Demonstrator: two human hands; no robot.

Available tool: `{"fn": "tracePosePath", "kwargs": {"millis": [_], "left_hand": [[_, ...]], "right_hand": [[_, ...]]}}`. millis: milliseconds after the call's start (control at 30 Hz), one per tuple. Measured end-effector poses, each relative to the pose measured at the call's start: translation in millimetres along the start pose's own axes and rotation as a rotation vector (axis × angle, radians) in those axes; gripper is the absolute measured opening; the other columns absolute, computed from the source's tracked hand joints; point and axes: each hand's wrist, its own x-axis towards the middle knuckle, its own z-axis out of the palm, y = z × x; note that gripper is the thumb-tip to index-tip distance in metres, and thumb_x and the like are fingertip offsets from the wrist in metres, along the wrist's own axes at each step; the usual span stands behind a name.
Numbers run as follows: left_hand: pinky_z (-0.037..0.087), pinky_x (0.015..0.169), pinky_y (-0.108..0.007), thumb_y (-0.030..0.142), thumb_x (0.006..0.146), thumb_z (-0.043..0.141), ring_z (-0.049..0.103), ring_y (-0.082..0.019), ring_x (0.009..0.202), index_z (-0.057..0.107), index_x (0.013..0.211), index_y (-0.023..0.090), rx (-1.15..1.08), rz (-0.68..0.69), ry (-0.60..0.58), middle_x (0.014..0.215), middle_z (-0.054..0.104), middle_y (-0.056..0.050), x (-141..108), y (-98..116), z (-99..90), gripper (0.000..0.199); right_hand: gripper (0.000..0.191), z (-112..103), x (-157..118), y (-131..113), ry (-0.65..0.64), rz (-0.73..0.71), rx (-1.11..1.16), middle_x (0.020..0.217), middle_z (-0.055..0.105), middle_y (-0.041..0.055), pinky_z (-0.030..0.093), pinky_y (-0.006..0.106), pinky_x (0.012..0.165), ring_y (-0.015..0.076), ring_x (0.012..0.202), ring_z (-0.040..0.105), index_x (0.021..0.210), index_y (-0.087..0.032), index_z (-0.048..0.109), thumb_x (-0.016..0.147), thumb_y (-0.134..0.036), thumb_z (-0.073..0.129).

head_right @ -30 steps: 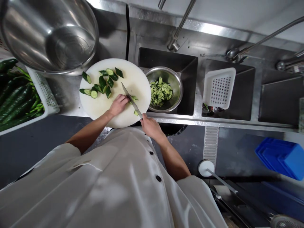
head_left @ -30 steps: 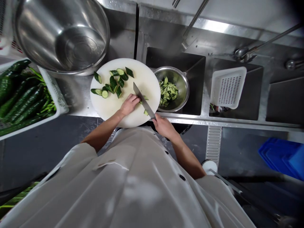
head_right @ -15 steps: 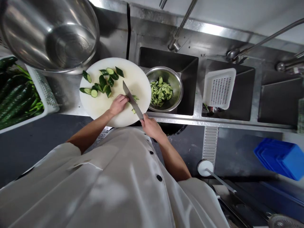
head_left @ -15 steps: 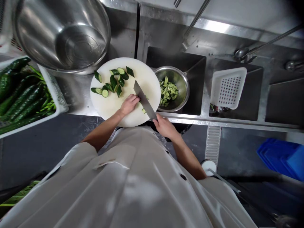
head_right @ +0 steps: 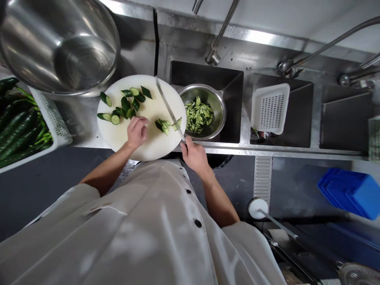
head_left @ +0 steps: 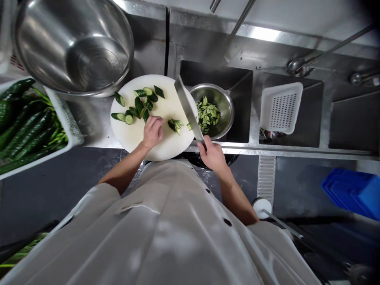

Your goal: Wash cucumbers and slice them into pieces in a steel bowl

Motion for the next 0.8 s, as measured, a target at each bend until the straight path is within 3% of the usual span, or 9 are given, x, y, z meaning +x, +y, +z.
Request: {"fn": "tracePosePath", "kwargs": {"millis": [67, 133, 200, 333, 467, 567, 633, 700, 800], "left_hand": [[0.052, 0.095, -0.051, 0.022, 0.101, 0.043, 0.065, -0.030, 0.111, 0.069, 0.118, 0.020, -0.003, 0.106, -0.029, 0.116, 0.072, -0.014, 4, 23, -13.7, 0.031], [0.049, 0.104, -0.051, 0.035, 0.105, 0.044, 0.063, -0.030, 0.125, 0.066, 0.129, 0.021, -0.028, 0.256, -0.222, 0.131, 0.070, -0.013, 12, 51, -19.4, 0.036], [0.041, 0.117, -0.052, 0.049, 0.106, 0.044, 0.051, -0.032, 0.145, 0.058, 0.145, 0.020, -0.033, 0.329, -0.476, 0.153, 0.058, -0.014, 22, 76, -15.9, 0.051], [0.022, 0.131, -0.054, 0.065, 0.105, 0.040, 0.020, -0.034, 0.164, 0.035, 0.164, 0.010, 0.000, 0.204, -0.862, 0.174, 0.023, -0.020, 42, 94, 1.7, 0.081], [0.012, 0.134, -0.056, 0.064, 0.106, 0.034, 0.010, -0.033, 0.166, 0.022, 0.168, 0.005, 0.002, 0.016, -1.017, 0.176, 0.009, -0.019, 60, 75, 5.1, 0.087], [0.020, 0.132, -0.057, 0.057, 0.108, 0.026, 0.017, -0.032, 0.165, 0.029, 0.167, 0.008, -0.052, -0.055, -0.993, 0.176, 0.019, -0.016, 69, 44, -11.4, 0.076], [0.031, 0.127, -0.053, 0.046, 0.109, 0.022, 0.034, -0.029, 0.158, 0.040, 0.162, 0.014, -0.060, -0.079, -0.807, 0.170, 0.037, -0.013, 70, 15, -31.1, 0.064], [0.040, 0.120, -0.052, 0.038, 0.107, 0.028, 0.050, -0.030, 0.144, 0.055, 0.151, 0.017, 0.027, -0.104, -0.591, 0.154, 0.057, -0.013, 65, -15, -53.0, 0.056], [0.044, 0.110, -0.057, 0.029, 0.098, 0.044, 0.057, -0.036, 0.130, 0.072, 0.128, 0.017, 0.217, -0.098, -0.531, 0.130, 0.068, -0.015, 48, -45, -77.3, 0.043]], "right_hand": [[0.040, 6, 1, 2, 0.038, 0.004, -0.133, 0.094, 0.075, 0.0125, 0.039, 0.030, 0.069, 0.0262, 0.081, 0.066, 0.123, -0.016, 0.063, 0.108, -0.042, 0.036], [0.036, 13, 7, 4, 0.061, -0.021, -0.234, 0.100, 0.075, 0.0131, 0.037, 0.029, 0.070, 0.0247, 0.083, 0.065, 0.118, -0.017, 0.065, 0.106, -0.041, 0.041], [0.030, 19, 14, 9, 0.064, -0.091, -0.302, 0.100, 0.074, 0.0136, 0.037, 0.029, 0.073, 0.0242, 0.085, 0.064, 0.113, -0.016, 0.066, 0.103, -0.039, 0.049], [0.022, 24, 20, 25, 0.028, -0.266, -0.383, 0.094, 0.072, 0.0139, 0.038, 0.031, 0.078, 0.0248, 0.087, 0.064, 0.105, -0.015, 0.068, 0.100, -0.034, 0.058], [0.019, 15, 1, 51, 0.011, -0.304, -0.423, 0.091, 0.072, 0.0135, 0.039, 0.032, 0.078, 0.0250, 0.084, 0.065, 0.103, -0.016, 0.070, 0.098, -0.033, 0.062], [0.022, 8, -25, 66, -0.016, -0.274, -0.360, 0.087, 0.073, 0.0119, 0.041, 0.032, 0.074, 0.0242, 0.079, 0.065, 0.102, -0.017, 0.072, 0.100, -0.033, 0.058], [0.025, 8, -40, 67, -0.067, -0.269, -0.198, 0.089, 0.075, 0.0098, 0.042, 0.030, 0.072, 0.0228, 0.078, 0.066, 0.109, -0.019, 0.073, 0.100, -0.033, 0.054], [0.027, 13, -49, 58, -0.166, -0.291, 0.067, 0.094, 0.076, 0.0065, 0.044, 0.028, 0.071, 0.0203, 0.079, 0.067, 0.117, -0.023, 0.070, 0.101, -0.034, 0.051], [0.024, 27, -42, 34, -0.255, -0.256, 0.426, 0.091, 0.075, 0.0031, 0.047, 0.026, 0.071, 0.0173, 0.076, 0.065, 0.107, -0.025, 0.068, 0.101, -0.039, 0.050]]}}
